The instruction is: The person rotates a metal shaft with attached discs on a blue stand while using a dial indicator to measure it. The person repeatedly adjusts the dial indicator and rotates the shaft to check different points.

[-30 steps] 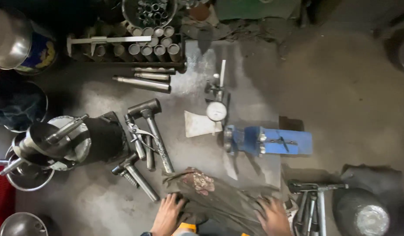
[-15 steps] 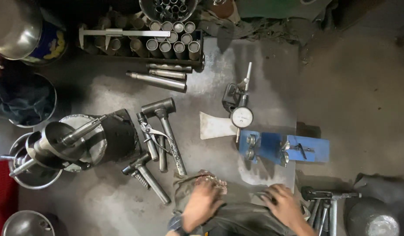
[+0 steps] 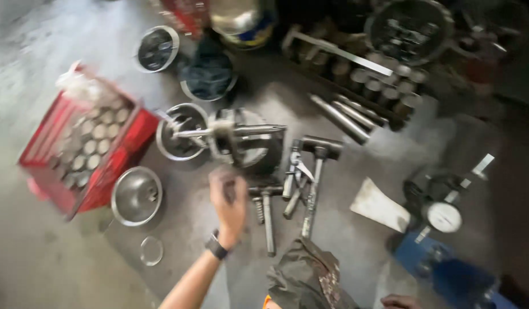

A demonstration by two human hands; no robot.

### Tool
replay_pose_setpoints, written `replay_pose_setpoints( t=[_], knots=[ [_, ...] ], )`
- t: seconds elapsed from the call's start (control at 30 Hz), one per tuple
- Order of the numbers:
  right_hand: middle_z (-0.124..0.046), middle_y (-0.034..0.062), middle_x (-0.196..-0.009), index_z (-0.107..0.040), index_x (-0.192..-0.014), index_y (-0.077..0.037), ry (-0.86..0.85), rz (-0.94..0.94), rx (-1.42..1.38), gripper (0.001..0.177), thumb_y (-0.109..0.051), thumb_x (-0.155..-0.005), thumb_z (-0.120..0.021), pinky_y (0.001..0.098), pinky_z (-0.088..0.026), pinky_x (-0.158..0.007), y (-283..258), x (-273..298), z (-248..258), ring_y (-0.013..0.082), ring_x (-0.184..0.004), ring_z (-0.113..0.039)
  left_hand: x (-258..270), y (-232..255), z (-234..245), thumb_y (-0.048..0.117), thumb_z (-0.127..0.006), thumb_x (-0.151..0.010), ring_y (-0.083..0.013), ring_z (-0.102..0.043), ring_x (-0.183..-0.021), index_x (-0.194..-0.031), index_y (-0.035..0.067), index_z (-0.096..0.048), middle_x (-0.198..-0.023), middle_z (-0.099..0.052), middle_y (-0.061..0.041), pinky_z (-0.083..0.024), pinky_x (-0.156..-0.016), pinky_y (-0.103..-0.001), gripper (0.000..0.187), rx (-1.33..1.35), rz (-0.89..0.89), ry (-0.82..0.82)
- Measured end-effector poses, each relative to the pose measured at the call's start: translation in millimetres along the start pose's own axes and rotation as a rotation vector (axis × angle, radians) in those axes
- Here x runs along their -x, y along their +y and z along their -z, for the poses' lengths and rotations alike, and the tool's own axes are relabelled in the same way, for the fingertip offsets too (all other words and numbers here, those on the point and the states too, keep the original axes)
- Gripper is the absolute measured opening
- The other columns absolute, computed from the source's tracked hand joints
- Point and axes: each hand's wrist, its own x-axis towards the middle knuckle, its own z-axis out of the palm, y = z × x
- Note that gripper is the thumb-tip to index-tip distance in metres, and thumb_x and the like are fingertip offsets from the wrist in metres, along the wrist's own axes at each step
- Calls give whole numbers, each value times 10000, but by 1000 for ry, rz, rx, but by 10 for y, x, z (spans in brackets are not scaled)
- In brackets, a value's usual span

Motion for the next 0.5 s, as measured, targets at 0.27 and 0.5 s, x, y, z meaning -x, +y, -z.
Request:
replay_pose_setpoints(
  t=[0.27, 0.5],
  knots=[
    [-784, 105, -1038, -650, -1140, -116, 259, -199, 137, 393, -245, -786, -760, 377, -625, -795, -3337, -2612, 859, 192, -998, -783, -392, -149, 413, 133, -771, -924, -121, -527, -865, -1375, 13, -524, -1044, -641, -54, -451, -755, -255, 528, 412, 558, 1],
    [-790, 108, -1020, -700, -1098, -80, 29, -8, 4, 302, -104, -798, -727, 391, -633, -822, -1469, -1549, 1192, 231, -965, -786, -1320, -155, 605, 31, -759, -914, -124, -620, -949, -1210, 3, -759, -1089, -649, -76, -495, -794, -237, 297, 113, 91, -77]
  ],
)
